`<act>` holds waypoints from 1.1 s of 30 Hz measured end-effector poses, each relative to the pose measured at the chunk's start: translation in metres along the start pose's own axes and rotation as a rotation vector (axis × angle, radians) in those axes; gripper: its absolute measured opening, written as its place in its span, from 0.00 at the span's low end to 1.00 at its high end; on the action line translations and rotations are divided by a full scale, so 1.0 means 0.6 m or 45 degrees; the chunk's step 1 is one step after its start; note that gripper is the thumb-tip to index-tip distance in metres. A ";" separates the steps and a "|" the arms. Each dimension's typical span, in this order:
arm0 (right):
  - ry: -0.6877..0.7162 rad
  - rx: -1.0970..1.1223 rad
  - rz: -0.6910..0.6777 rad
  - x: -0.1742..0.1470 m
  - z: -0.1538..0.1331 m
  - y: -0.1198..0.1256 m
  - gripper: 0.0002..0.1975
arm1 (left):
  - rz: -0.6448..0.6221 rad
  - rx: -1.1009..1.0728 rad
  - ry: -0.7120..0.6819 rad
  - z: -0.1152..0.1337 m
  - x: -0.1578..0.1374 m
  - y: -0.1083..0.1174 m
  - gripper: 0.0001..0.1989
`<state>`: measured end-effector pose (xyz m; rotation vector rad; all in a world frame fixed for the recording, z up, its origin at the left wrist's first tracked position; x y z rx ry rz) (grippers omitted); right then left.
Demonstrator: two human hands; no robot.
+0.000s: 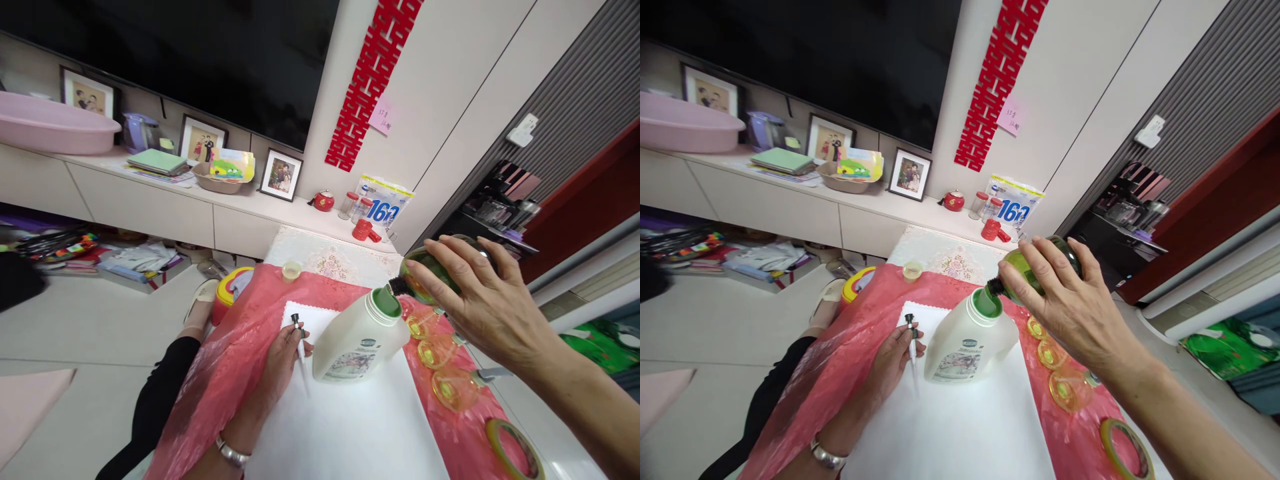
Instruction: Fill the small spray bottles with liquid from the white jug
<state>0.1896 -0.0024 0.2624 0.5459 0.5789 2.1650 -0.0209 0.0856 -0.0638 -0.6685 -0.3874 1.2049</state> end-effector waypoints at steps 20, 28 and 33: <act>0.048 -0.040 0.031 0.010 0.001 0.013 0.18 | 0.002 -0.012 -0.007 0.003 -0.001 -0.003 0.34; 0.045 -0.051 0.035 0.011 0.000 0.014 0.18 | 0.017 -0.012 0.002 0.003 -0.002 -0.003 0.36; 0.043 -0.024 0.048 0.013 -0.001 0.015 0.18 | 0.016 -0.006 -0.004 0.002 -0.002 -0.002 0.36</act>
Point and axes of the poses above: each hand's wrist, its own x-axis towards the middle knuckle, its own y-axis out of the back of the hand, z = x × y, the point moved 1 cm from there along x, towards the middle knuckle, and after that the axes turned 12 degrees about -z, right-handed, at the moved point
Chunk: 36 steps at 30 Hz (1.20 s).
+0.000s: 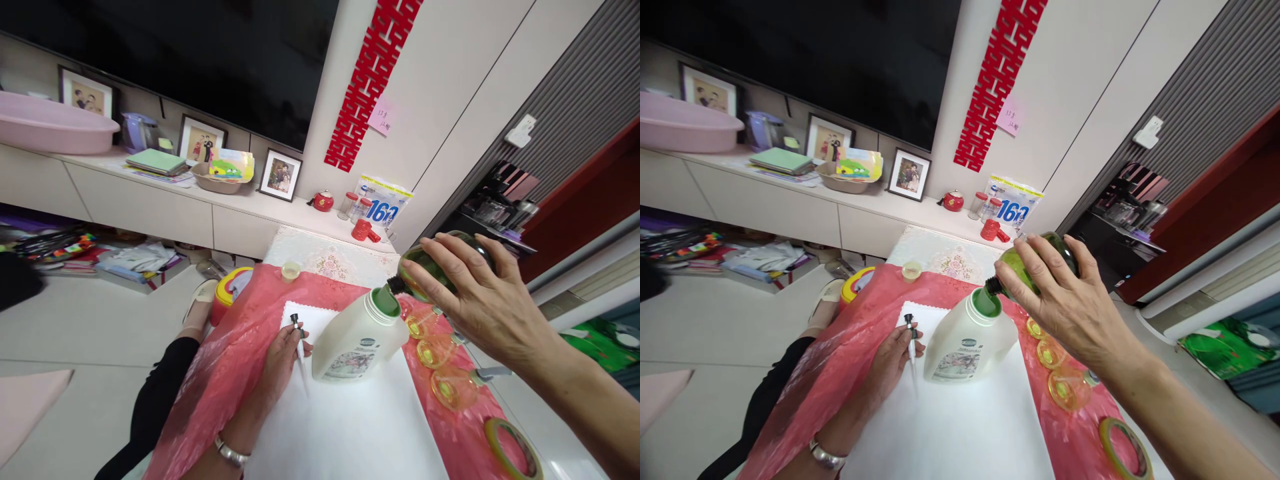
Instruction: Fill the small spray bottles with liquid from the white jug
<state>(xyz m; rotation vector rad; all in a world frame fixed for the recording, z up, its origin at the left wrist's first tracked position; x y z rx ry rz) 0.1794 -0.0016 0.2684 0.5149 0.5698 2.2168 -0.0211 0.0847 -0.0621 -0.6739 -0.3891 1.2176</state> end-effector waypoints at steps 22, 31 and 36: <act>-0.680 0.990 -0.027 -0.142 -0.078 -0.036 0.38 | -0.012 -0.234 0.013 0.015 -0.004 -0.006 0.27; -0.672 1.574 -0.385 -0.230 -0.320 -0.049 0.43 | 0.144 -0.395 0.074 0.079 -0.080 0.009 0.09; -0.600 1.591 -0.429 -0.189 -0.401 -0.044 0.34 | 0.110 -0.440 -0.065 0.125 -0.125 -0.011 0.04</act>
Point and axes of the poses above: each hand's wrist, its own x-axis towards the middle knuckle, its own y-axis out of the back of the hand, z = x × y, the point moved 1 cm from there along x, towards the middle knuckle, and after that the axes turned 12 degrees about -z, right-handed, at the moved point
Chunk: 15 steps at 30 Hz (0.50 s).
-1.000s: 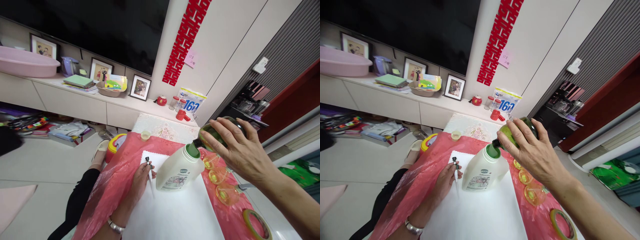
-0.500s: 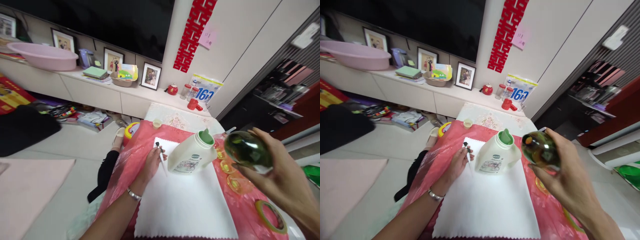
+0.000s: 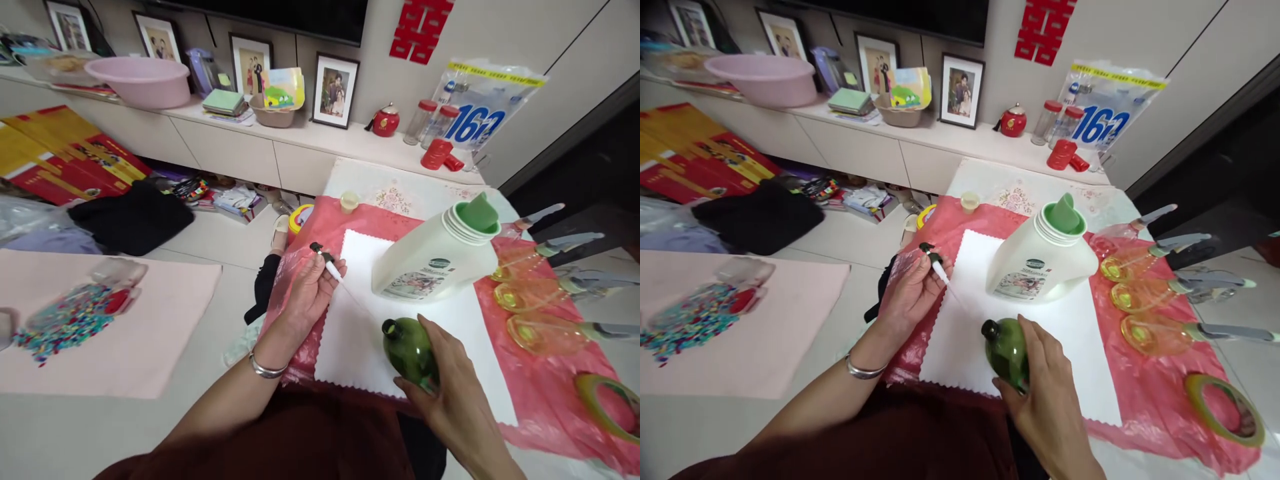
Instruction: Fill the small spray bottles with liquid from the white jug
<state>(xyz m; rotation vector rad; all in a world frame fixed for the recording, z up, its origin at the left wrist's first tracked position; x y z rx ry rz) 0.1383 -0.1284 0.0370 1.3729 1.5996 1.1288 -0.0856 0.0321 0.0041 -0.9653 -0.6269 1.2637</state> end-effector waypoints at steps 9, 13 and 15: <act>0.003 0.005 0.025 0.024 -0.041 -0.025 0.37 | -0.124 0.138 -0.155 0.013 -0.034 -0.025 0.13; -0.002 0.069 0.010 0.024 -0.044 -0.033 0.38 | -0.180 0.207 -0.147 0.000 -0.047 -0.034 0.19; 0.002 0.109 0.010 0.023 -0.042 -0.037 0.40 | -0.209 0.238 -0.125 -0.008 -0.055 -0.037 0.20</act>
Point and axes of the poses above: each hand's wrist, its own x-axis towards the middle knuckle, its own y-axis out of the back of the hand, z = x × y, the point moved 1 cm from there along x, towards the middle knuckle, and after that the axes turned 12 degrees about -z, right-handed, at the moved point
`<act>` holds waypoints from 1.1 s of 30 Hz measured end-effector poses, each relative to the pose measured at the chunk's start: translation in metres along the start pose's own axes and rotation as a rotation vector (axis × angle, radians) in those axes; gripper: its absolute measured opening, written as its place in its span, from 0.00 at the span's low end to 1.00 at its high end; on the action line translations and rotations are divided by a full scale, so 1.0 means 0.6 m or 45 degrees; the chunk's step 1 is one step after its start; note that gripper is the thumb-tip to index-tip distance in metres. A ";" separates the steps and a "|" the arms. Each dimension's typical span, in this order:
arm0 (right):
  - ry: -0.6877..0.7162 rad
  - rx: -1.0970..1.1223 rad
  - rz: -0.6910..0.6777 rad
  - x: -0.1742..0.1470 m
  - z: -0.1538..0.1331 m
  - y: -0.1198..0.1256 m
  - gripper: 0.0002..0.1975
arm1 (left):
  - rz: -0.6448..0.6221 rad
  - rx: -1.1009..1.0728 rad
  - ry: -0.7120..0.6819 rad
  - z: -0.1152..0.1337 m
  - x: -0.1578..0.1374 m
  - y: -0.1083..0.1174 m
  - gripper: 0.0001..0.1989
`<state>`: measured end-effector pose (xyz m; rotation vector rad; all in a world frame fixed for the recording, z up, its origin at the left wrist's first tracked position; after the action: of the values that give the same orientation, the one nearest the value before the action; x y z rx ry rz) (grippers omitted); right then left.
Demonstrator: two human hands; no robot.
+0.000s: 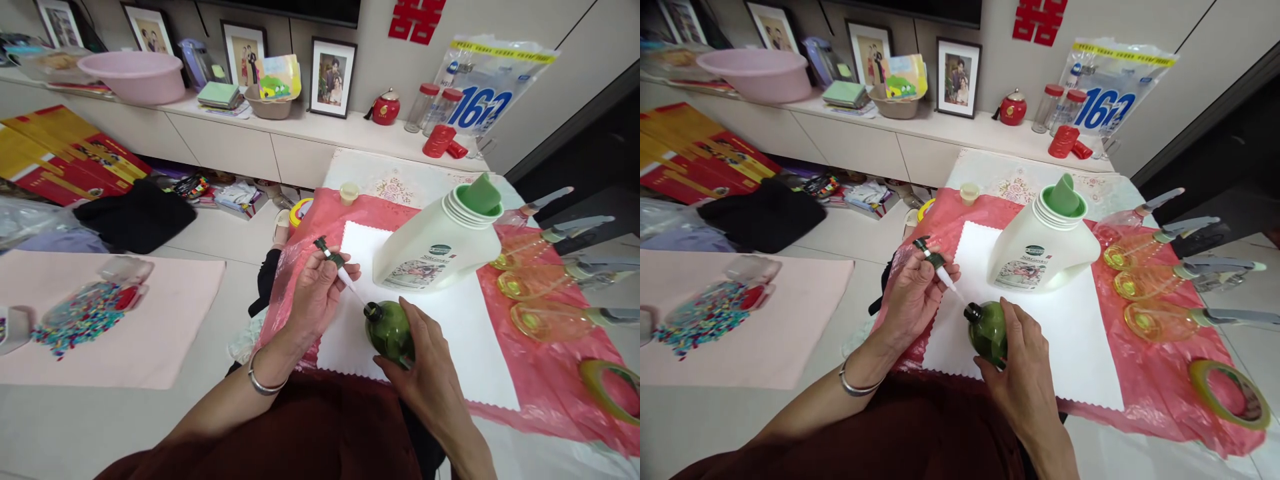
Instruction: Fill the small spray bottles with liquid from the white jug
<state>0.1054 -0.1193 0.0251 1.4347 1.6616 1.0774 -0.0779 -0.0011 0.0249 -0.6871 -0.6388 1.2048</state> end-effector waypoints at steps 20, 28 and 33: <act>-0.062 0.294 -0.008 -0.001 -0.004 -0.004 0.42 | -0.267 0.181 0.239 -0.057 -0.052 0.004 0.18; -0.095 0.336 0.010 -0.007 -0.008 -0.005 0.38 | -0.313 0.208 0.334 -0.057 -0.051 0.006 0.20; -0.081 0.337 0.004 -0.007 -0.007 -0.009 0.38 | -0.275 0.257 0.350 -0.051 -0.046 0.007 0.20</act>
<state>0.1001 -0.1241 0.0221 1.6196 1.8074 0.8276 -0.0641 -0.0313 0.0001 -0.5835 -0.3457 0.9383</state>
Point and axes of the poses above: each hand's wrist, its own x-axis towards the middle knuckle, its own y-axis out of the back of the hand, z = x × y, the point moved 1 cm from there along x, towards the middle knuckle, and after that the axes turned 12 degrees about -z, right-handed, at the moved point
